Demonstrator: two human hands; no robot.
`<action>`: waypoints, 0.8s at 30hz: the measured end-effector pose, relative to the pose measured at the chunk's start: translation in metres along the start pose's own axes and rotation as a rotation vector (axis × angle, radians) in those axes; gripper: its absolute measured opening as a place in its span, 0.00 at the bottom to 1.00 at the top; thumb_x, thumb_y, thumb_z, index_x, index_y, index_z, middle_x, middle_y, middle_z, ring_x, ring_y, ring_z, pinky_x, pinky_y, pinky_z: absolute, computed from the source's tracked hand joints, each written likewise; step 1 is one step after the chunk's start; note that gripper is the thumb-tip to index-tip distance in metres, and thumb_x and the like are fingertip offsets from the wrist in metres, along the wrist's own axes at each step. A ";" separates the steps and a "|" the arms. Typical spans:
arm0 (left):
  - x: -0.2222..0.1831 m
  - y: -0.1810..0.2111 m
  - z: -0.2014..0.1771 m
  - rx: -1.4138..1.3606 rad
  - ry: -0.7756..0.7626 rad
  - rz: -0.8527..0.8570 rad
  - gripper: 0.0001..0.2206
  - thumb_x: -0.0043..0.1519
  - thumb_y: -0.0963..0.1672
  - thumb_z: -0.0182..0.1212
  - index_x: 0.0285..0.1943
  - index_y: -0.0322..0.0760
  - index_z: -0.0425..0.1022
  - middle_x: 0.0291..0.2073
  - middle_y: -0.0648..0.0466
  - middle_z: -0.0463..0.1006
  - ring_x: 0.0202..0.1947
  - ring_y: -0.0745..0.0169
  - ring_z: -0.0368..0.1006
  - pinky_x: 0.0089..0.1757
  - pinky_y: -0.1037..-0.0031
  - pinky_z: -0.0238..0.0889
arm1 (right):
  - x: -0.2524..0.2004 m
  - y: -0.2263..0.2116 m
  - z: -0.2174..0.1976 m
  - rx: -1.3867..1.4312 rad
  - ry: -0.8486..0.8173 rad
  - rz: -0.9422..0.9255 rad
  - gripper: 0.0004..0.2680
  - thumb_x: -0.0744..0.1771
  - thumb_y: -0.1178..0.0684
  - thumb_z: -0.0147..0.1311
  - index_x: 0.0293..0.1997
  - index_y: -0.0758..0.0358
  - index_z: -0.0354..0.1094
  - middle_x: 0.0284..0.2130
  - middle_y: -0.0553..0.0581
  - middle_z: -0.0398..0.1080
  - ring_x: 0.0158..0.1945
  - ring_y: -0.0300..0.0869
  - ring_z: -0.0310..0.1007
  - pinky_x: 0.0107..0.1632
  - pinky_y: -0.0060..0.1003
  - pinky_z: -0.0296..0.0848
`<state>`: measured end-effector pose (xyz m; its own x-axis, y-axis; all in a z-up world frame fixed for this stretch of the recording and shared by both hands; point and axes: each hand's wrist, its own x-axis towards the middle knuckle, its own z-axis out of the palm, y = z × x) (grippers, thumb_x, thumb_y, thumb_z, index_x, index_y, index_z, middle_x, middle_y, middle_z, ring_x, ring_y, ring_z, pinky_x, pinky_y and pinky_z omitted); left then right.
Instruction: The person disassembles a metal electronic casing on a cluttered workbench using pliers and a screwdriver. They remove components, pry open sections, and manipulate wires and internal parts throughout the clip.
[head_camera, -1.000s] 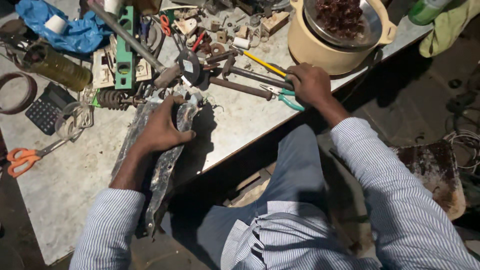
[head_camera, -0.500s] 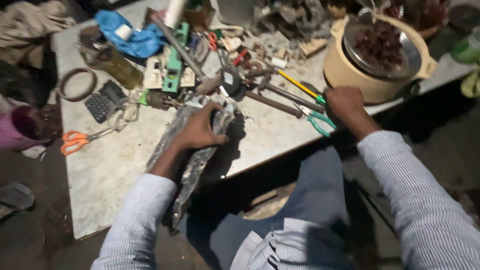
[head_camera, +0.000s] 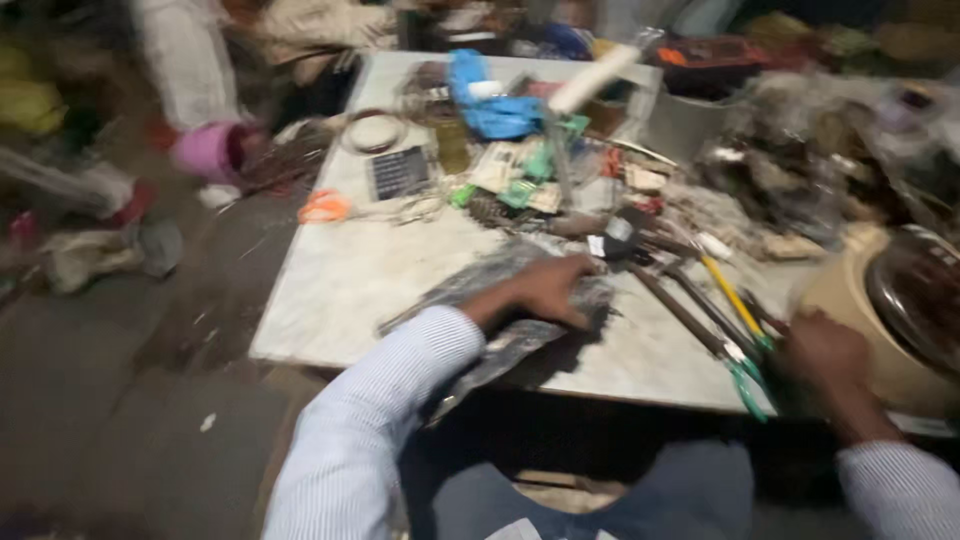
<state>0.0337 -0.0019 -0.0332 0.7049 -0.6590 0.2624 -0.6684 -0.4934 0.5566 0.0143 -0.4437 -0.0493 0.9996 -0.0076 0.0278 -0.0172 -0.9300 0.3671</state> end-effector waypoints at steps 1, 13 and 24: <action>0.004 0.002 0.007 0.003 -0.008 -0.045 0.43 0.40 0.56 0.79 0.64 0.36 0.68 0.57 0.41 0.75 0.56 0.42 0.73 0.53 0.57 0.66 | -0.017 0.003 0.001 0.013 0.015 -0.031 0.17 0.64 0.38 0.56 0.48 0.57 0.76 0.45 0.62 0.76 0.46 0.54 0.81 0.45 0.50 0.80; -0.014 0.023 -0.014 0.043 -0.059 -0.145 0.48 0.41 0.58 0.79 0.70 0.41 0.64 0.68 0.38 0.65 0.67 0.37 0.62 0.62 0.55 0.59 | -0.024 0.048 -0.020 0.535 0.644 0.000 0.13 0.67 0.46 0.62 0.44 0.69 0.69 0.44 0.66 0.73 0.47 0.57 0.74 0.50 0.51 0.74; -0.034 0.073 -0.038 0.209 -0.248 -0.428 0.50 0.44 0.54 0.75 0.78 0.53 0.50 0.75 0.46 0.52 0.75 0.41 0.46 0.64 0.35 0.43 | -0.144 -0.095 -0.066 2.416 -0.477 -0.241 0.32 0.56 0.63 0.51 0.67 0.58 0.44 0.65 0.76 0.58 0.64 0.64 0.68 0.59 0.62 0.68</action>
<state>-0.0300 0.0061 0.0279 0.8645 -0.4762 -0.1611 -0.3847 -0.8329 0.3978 -0.1294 -0.3298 -0.0271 0.9221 0.3801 -0.0731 -0.2486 0.4368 -0.8645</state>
